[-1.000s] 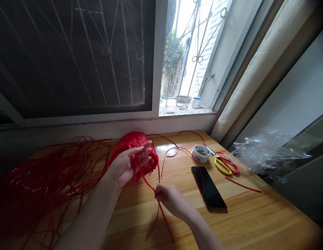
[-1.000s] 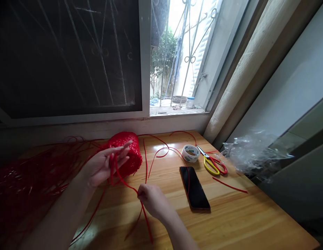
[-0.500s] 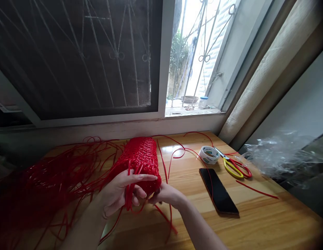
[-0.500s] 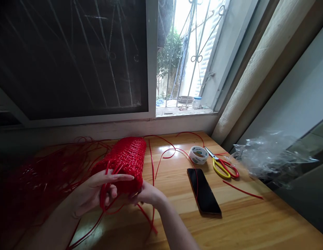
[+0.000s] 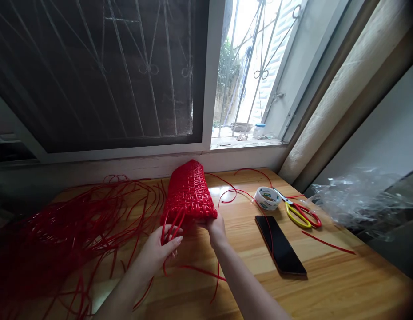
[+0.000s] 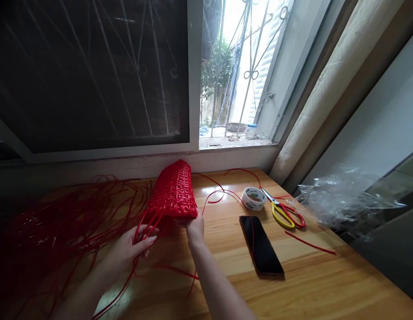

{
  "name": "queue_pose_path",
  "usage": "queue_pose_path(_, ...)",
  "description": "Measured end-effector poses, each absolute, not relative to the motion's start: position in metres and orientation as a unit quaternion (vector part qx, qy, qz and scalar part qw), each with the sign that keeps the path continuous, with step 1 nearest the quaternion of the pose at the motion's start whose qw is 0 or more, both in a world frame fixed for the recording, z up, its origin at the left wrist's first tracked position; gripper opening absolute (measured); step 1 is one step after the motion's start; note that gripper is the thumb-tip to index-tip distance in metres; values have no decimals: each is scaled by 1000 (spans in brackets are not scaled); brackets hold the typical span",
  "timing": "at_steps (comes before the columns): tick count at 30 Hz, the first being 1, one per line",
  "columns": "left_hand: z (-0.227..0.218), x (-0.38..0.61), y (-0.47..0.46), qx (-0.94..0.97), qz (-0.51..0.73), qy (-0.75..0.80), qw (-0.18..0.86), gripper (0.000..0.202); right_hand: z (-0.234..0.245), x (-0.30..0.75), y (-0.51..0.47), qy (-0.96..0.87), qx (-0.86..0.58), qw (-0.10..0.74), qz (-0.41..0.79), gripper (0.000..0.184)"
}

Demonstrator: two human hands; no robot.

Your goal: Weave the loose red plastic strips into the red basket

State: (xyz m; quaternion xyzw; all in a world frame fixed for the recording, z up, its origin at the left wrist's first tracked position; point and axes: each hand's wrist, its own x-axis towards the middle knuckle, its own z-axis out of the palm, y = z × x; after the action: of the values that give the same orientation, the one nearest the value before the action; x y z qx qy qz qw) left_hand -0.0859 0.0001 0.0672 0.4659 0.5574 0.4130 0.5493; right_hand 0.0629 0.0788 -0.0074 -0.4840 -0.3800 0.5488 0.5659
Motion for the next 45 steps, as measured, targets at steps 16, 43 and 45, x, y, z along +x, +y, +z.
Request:
queue_pose_path(16, 21, -55, -8, 152, 625, 472, 603, 30, 4, 100, 72, -580, -525, 456, 423, 50)
queue_pose_path(43, 42, -32, 6, 361, 470, 468, 656, 30, 27, 89, 67, -839, -482, 250, -26, 56)
queue_pose_path(45, 41, -34, 7, 372, 463, 447, 669, 29, 29, 87, 68, -832, -497, 245, -15, 54)
